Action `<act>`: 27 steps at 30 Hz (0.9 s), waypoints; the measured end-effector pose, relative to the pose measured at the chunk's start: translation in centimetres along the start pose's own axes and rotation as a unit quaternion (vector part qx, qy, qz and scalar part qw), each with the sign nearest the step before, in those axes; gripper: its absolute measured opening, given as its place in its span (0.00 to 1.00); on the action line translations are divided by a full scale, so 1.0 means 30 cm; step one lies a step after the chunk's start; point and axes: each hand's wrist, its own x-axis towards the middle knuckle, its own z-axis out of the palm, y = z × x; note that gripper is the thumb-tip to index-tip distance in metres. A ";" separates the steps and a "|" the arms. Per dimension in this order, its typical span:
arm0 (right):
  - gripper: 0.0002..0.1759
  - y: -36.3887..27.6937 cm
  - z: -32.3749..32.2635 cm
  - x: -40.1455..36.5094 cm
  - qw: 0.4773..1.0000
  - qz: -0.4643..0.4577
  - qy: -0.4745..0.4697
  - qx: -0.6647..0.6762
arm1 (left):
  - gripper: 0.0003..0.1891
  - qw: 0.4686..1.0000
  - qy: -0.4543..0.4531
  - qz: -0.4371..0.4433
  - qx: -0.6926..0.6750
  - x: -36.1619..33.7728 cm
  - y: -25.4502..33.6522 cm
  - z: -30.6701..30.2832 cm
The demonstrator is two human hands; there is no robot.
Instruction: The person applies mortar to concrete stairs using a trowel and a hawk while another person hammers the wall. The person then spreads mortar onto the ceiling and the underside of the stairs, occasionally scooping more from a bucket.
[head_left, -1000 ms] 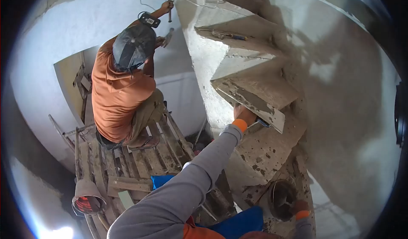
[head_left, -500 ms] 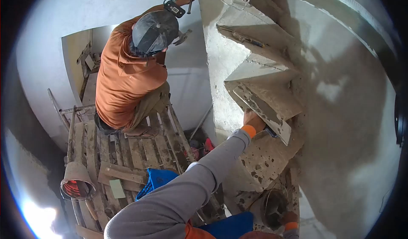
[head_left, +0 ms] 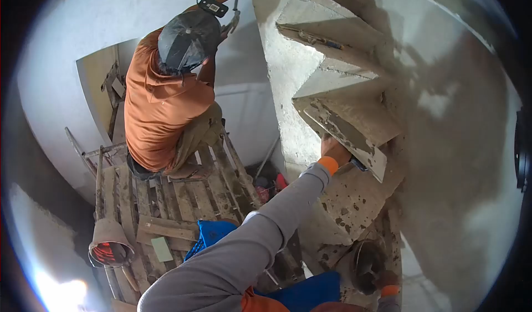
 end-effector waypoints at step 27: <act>0.21 0.020 0.065 -0.023 0.986 -0.033 0.135 0.095 | 0.21 0.990 -0.130 -0.037 0.035 0.013 0.064 -0.097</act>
